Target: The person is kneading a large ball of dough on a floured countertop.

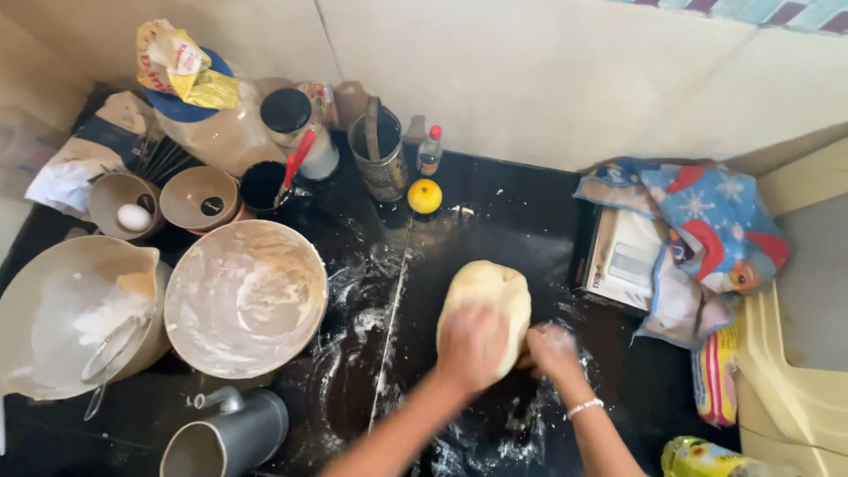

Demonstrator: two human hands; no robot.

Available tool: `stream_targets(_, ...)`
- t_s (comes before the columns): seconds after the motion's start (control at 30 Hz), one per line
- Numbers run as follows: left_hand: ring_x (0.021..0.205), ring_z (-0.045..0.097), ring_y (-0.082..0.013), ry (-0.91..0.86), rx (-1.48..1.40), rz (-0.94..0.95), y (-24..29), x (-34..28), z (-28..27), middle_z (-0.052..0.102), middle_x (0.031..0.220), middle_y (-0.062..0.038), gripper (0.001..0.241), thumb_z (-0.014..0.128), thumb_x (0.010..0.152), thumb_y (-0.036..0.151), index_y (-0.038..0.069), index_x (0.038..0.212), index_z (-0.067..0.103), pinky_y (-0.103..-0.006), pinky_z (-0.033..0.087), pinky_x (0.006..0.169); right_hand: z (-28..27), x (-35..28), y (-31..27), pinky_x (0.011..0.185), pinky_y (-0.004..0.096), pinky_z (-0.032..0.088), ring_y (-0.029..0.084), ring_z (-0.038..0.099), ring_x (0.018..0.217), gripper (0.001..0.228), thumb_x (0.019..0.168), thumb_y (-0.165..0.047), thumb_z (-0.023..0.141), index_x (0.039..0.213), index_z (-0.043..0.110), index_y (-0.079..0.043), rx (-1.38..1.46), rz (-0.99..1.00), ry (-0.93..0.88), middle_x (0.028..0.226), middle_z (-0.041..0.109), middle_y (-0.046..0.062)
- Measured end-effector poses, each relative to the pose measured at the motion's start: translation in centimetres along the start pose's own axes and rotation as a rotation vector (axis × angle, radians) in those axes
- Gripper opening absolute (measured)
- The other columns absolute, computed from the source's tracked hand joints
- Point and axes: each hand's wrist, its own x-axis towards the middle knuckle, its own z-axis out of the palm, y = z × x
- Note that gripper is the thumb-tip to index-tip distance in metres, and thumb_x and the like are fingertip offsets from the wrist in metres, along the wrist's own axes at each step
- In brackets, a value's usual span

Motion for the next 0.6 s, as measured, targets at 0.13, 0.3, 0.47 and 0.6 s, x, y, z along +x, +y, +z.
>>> stream_targets(0.13,0.124,0.053,-0.0382,-0.149,0.073,-0.175,5.7,-7.1,-2.8,0.058,0.132,-0.018,0.046,0.076,0.083,0.025,0.008,0.124,0.062,-0.0533,0.041,0.102,-0.9,8.5,-0.9,0.103,0.044,0.043,0.037,0.065,0.115,0.027,0.095,-0.018,0.046,0.108,0.07,-0.012,-0.237,-0.517,0.408,0.113,0.074,0.011)
stream_targets(0.3,0.148,0.031,-0.0441,-0.288,0.307,-0.109,2.8,-11.8,1.0,0.034,0.159,-0.019,0.075,0.071,0.084,0.004,0.017,0.153,0.044,-0.0649,0.037,0.108,0.7,10.4,-11.0,0.102,0.042,0.047,0.037,0.065,0.113,0.071,0.097,-0.048,0.022,0.095,0.082,-0.01,-0.421,-0.107,0.027,0.118,0.074,0.018)
stream_targets(0.47,0.142,0.041,-0.0421,-0.134,0.189,-0.078,1.6,-8.4,2.5,0.045,0.15,-0.019,0.058,0.06,0.093,-0.004,0.019,0.146,0.054,-0.0541,0.05,0.097,2.0,9.9,-15.3,0.09,0.045,0.043,0.031,0.061,0.096,0.051,0.099,-0.043,0.032,0.086,0.066,-0.008,-0.522,-0.353,-0.092,0.099,0.074,0.012)
stream_targets(0.6,0.125,0.052,-0.0468,-0.065,-0.104,-0.072,3.2,-5.9,1.3,0.06,0.138,-0.016,0.046,0.056,0.091,-0.007,0.009,0.134,0.063,-0.0542,0.042,0.109,2.3,-1.5,-16.3,0.047,0.044,0.046,0.031,0.059,0.06,0.023,0.092,-0.019,0.057,0.111,0.056,-0.007,-1.287,-1.323,0.404,0.075,0.058,0.007)
